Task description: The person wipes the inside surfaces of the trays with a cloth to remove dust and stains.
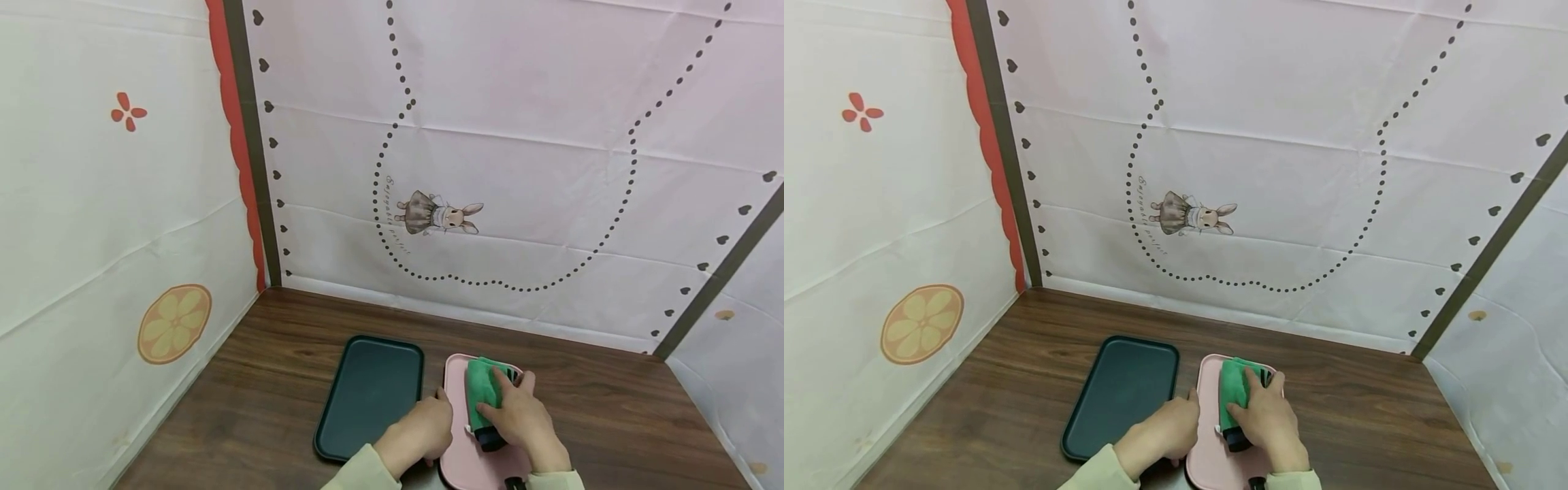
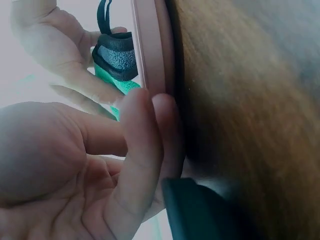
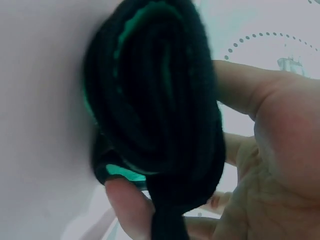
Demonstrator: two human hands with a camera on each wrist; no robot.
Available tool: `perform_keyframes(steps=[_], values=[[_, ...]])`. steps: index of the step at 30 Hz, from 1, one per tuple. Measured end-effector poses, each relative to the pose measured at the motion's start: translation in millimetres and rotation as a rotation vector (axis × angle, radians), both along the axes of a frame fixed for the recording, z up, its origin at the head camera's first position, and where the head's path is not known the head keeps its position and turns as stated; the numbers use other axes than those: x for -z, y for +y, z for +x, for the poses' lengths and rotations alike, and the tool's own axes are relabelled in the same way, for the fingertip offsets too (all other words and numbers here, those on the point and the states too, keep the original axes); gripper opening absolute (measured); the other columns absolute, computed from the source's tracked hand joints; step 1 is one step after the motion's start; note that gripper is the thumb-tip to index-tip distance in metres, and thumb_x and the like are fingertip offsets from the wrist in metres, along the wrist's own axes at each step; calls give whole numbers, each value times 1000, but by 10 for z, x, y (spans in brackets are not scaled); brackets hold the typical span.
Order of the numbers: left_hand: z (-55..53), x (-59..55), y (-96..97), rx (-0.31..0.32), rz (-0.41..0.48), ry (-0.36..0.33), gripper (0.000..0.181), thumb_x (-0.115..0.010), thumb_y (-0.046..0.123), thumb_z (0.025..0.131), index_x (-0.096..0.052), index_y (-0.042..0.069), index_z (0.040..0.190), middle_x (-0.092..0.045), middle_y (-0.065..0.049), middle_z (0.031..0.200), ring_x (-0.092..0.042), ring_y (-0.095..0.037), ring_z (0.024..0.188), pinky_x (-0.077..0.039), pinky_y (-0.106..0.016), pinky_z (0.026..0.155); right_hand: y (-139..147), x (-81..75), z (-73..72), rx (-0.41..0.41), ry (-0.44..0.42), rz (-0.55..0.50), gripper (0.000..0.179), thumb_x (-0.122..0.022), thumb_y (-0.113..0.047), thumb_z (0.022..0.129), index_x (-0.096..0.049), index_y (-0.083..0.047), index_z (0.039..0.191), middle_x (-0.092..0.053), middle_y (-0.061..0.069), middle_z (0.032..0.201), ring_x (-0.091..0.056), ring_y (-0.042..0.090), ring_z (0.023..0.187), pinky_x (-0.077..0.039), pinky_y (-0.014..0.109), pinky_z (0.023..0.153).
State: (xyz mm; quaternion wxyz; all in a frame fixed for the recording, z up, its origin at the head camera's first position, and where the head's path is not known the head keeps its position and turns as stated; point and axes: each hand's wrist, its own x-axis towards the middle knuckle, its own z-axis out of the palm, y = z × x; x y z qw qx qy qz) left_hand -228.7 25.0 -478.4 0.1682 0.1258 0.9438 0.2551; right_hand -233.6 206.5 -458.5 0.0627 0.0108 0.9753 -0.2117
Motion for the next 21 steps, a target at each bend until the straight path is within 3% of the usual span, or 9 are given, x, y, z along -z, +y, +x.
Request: perform_keyframes(steps=[4,10,15,19,21], values=[[-2,-2,1,10,5,-20,69,-62,3,96,-32,-12,156,-65,-37,124,-57,-13,34,-45,-26,36,-18,-21,16,-49,49,27,72,-78,-35,93,-50,-13,155,-37,29,149,-67,34,80,-55,54,68],[-3,22,-4,19,12,-48,69,-61,3,96,-30,-13,156,-67,-37,114,-58,-14,34,-44,-26,35,-51,-3,40,-71,61,53,69,-75,-33,95,-51,-6,153,-45,24,150,-69,41,98,-55,60,81],[-14,45,-9,27,20,-68,70,-59,2,96,-28,-13,157,-68,-34,107,-58,-14,34,-45,-27,36,-61,25,40,-90,54,48,70,-73,-32,97,-47,-2,154,-44,28,150,-69,42,102,-55,60,82],[-21,47,-9,27,32,-84,70,-59,3,96,-28,-12,157,-68,-27,90,-57,-15,34,-46,-28,37,-57,46,30,-93,57,48,71,-73,-32,97,-46,-2,155,-44,29,151,-69,42,102,-56,59,83],[-26,48,-7,25,35,-85,69,-59,3,96,-29,-13,156,-68,-28,91,-57,-15,34,-47,-29,37,-52,52,27,-93,59,43,70,-72,-32,97,-46,-2,155,-43,29,151,-69,43,103,-55,60,83]])
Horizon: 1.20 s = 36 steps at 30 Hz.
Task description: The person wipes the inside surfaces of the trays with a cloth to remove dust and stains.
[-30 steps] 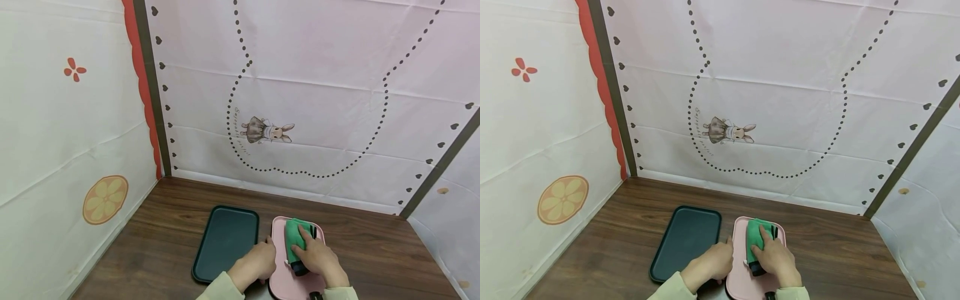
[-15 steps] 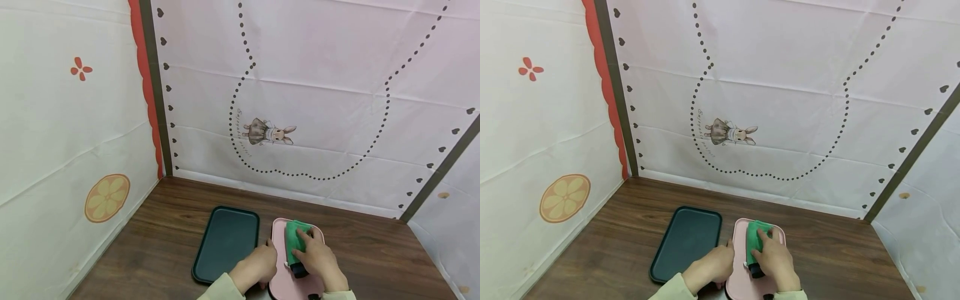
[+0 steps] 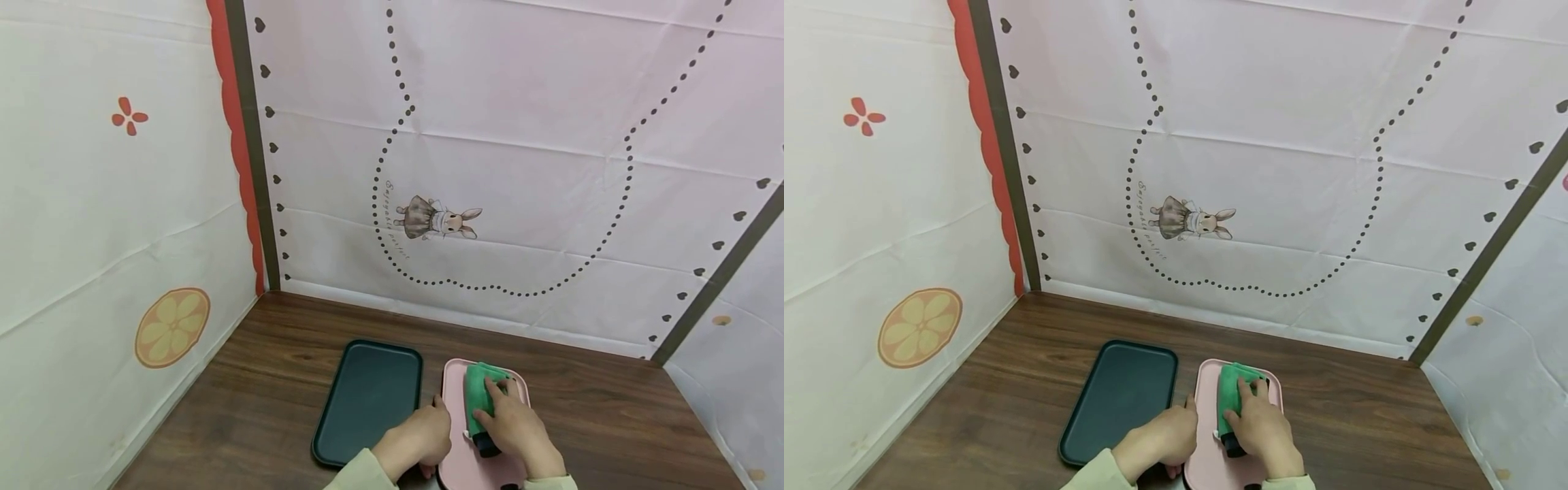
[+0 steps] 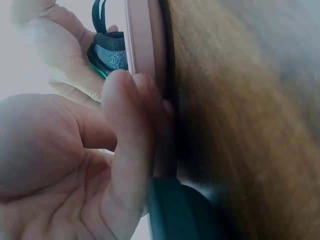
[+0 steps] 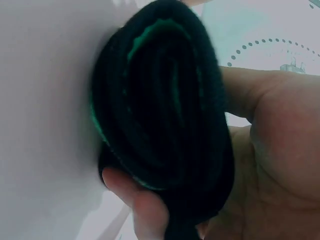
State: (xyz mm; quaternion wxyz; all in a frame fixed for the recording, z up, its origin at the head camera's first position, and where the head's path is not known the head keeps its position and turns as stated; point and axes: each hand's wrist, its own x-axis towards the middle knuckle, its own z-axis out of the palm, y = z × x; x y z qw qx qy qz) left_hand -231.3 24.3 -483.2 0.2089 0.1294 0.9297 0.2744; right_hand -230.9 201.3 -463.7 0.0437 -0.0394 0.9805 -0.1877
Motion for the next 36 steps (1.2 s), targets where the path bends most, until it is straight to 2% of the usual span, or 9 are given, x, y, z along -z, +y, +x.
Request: perform_keyframes(steps=[5,10,17,23,32,36], values=[[8,12,4,-13,9,-4,69,-59,2,96,-29,-14,156,-67,-30,95,-56,-16,34,-46,-29,37,-3,17,-4,-4,-13,-22,72,-71,-34,98,-44,0,156,-42,30,151,-67,44,107,-55,61,87],[22,43,9,-24,14,9,70,-60,2,95,-29,-14,156,-64,-23,80,-57,-16,34,-47,-29,36,-21,27,-16,-9,-27,-46,79,-74,-36,96,-41,2,157,-39,32,152,-66,45,110,-54,61,91],[14,54,-2,-19,16,-3,71,-59,2,96,-26,-14,157,-61,-19,72,-55,-15,33,-45,-28,35,-25,59,-24,-11,-5,-78,75,-76,-25,94,-42,7,154,-38,36,149,-64,45,111,-54,61,93],[12,55,-7,-14,21,-12,71,-59,3,97,-26,-13,157,-61,-20,76,-54,-15,33,-46,-30,36,-17,58,-48,-13,-5,-106,66,-69,-16,96,-44,9,152,-38,37,148,-64,43,111,-53,61,94],[28,35,19,-19,-2,10,70,-60,2,95,-29,-12,157,-66,-33,96,-57,-17,34,-48,-30,37,13,29,-52,-11,21,-139,58,-61,-13,97,-48,10,149,-43,36,147,-58,51,124,-47,67,101],[18,32,15,-18,0,3,71,-60,2,96,-27,-12,157,-64,-25,82,-56,-16,33,-47,-30,36,16,33,-61,-13,25,-142,58,-60,-13,97,-47,11,149,-43,35,147,-58,48,125,-47,65,103]])
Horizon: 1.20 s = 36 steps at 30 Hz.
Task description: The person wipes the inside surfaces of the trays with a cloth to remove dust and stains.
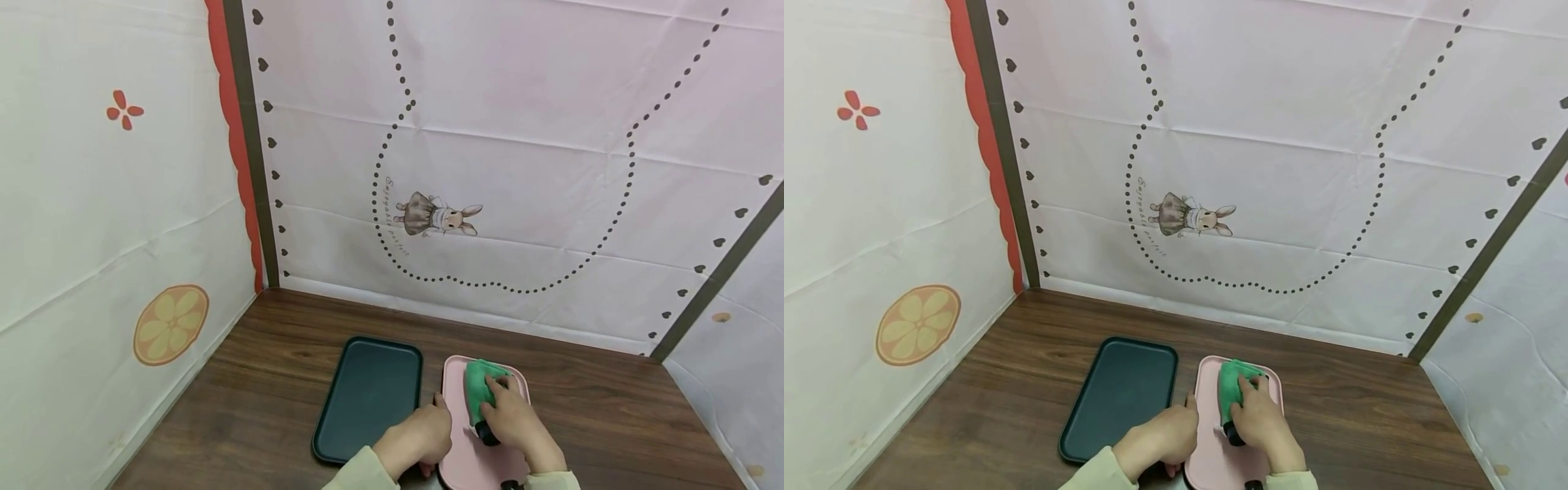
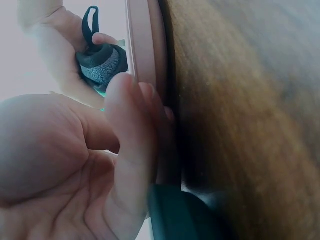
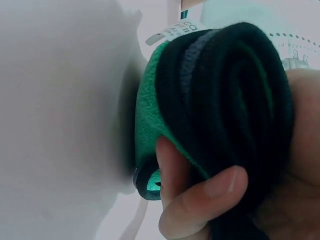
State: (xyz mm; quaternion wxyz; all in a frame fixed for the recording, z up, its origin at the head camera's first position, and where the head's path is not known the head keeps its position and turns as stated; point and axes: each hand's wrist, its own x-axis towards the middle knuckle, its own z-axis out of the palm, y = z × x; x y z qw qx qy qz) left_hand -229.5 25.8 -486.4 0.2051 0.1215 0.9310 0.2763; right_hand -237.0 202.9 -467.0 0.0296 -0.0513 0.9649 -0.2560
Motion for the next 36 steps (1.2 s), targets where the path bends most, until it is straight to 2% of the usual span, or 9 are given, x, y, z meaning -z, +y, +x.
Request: perform_keyframes(steps=[3,13,20,27,36], values=[[-6,-7,-6,-2,11,-11,72,-60,2,96,-25,-12,158,-61,-22,78,-55,-16,33,-47,-30,36,-2,6,0,-2,-1,-5,59,-60,-12,97,-46,12,149,-42,35,147,-58,47,124,-47,64,103],[-5,-27,-8,-4,25,-3,73,-60,1,94,-25,-13,157,-64,-29,90,-55,-16,32,-47,-31,36,-39,-27,-30,-21,-34,23,60,-58,-12,96,-45,11,150,-38,37,149,-62,44,114,-51,61,97],[-7,-19,-21,0,39,-27,73,-59,1,96,-24,-13,158,-60,-19,76,-53,-16,33,-45,-30,35,-56,-33,-76,-29,-70,43,60,-58,-13,96,-45,10,151,-37,36,149,-63,43,112,-52,61,96],[-1,-5,-25,6,45,-20,73,-60,1,95,-24,-13,158,-59,-17,73,-53,-15,33,-45,-30,35,-69,-39,-126,-52,-77,55,60,-58,-12,96,-45,10,151,-38,36,148,-61,46,118,-49,62,101],[1,2,-25,12,29,-18,74,-59,2,96,-24,-12,159,-59,-15,69,-54,-15,32,-45,-28,35,-118,-75,-177,-54,-126,47,60,-56,-13,99,-42,6,154,-34,34,153,-59,49,122,-47,63,103]])
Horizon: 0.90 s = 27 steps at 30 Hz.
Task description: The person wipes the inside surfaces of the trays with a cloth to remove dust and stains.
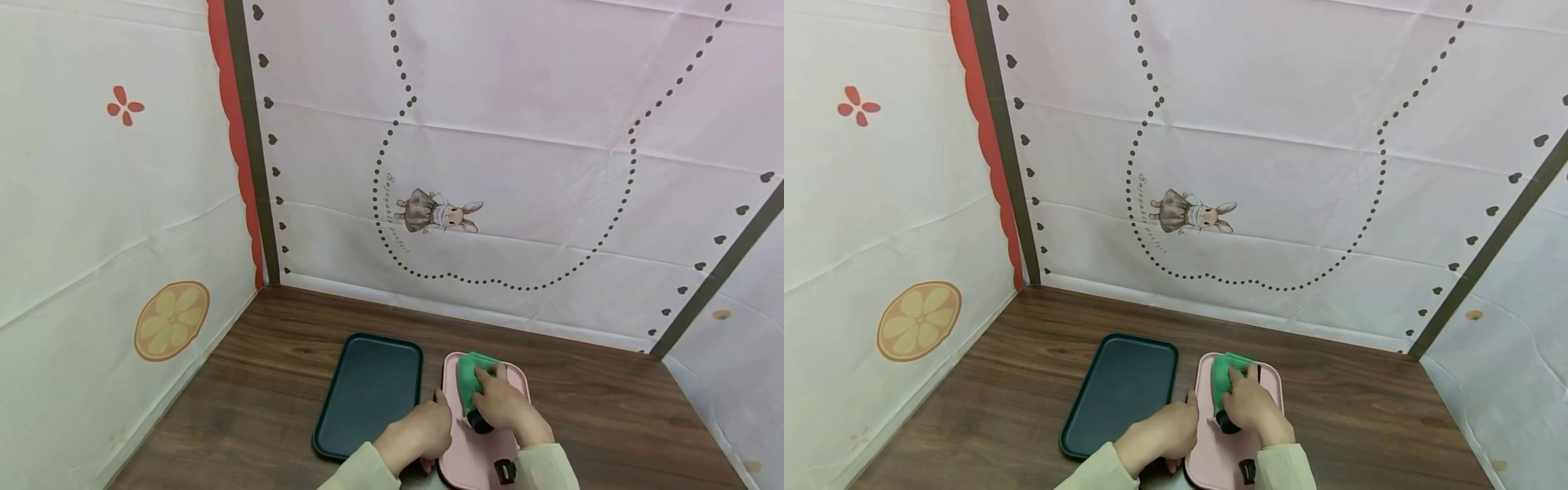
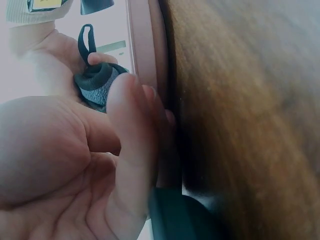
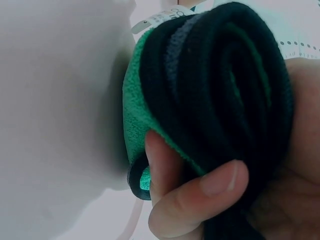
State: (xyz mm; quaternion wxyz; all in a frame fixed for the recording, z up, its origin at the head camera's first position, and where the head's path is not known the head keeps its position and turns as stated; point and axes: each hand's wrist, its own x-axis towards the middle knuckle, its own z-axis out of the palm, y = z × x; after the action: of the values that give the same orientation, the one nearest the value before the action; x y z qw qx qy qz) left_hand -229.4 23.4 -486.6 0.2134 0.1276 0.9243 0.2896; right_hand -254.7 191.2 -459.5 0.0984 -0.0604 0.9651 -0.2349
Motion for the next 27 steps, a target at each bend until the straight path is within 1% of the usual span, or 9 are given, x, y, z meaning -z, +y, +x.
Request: perform_keyframes(steps=[4,6,10,13,17,20,24,27], values=[[1,-4,-2,15,-14,5,74,-59,3,95,-23,-13,158,-60,-13,65,-54,-14,32,-43,-26,34,-28,-21,-12,-5,-3,-1,60,-57,-14,100,-42,6,154,-33,35,153,-59,50,122,-47,63,103],[6,-1,-2,28,-18,13,74,-59,3,96,-23,-14,158,-61,-12,60,-53,-13,31,-42,-24,34,-39,-30,-17,-10,0,5,59,-57,-14,100,-43,7,154,-34,36,152,-60,50,121,-48,62,102],[17,9,2,46,-16,30,73,-59,3,96,-23,-16,157,-59,-6,47,-52,-11,30,-42,-23,34,-58,-44,-24,-9,-2,13,59,-58,-14,100,-44,6,153,-35,34,152,-62,45,115,-50,61,99],[15,12,4,53,-20,34,72,-60,3,97,-24,-16,157,-57,-3,42,-51,-11,29,-43,-23,34,-70,-50,-27,-3,-11,17,60,-58,-15,100,-43,5,154,-35,34,153,-62,42,110,-51,59,96],[4,13,2,69,-27,27,72,-59,3,97,-23,-16,157,-57,-3,42,-50,-10,29,-42,-23,34,-83,-49,-35,-3,-13,25,61,-57,-14,99,-42,5,155,-35,33,153,-63,40,104,-52,57,92],[-4,11,-2,78,-16,7,72,-59,4,98,-23,-14,158,-58,-4,42,-51,-11,29,-43,-25,34,-93,-44,-41,-4,-9,24,61,-57,-13,99,-42,5,155,-35,33,153,-63,41,106,-51,58,92],[-13,9,-7,76,4,-25,72,-58,3,99,-21,-13,159,-58,-6,42,-52,-13,30,-44,-27,34,-103,-35,-47,-1,-4,17,62,-58,-13,98,-41,3,155,-35,32,153,-63,43,111,-51,59,94],[-15,4,-10,76,4,-29,72,-58,4,100,-21,-13,159,-59,-6,43,-51,-12,29,-44,-27,34,-110,-30,-54,4,-3,11,62,-60,-13,98,-41,0,156,-35,33,154,-63,43,111,-52,59,93]])
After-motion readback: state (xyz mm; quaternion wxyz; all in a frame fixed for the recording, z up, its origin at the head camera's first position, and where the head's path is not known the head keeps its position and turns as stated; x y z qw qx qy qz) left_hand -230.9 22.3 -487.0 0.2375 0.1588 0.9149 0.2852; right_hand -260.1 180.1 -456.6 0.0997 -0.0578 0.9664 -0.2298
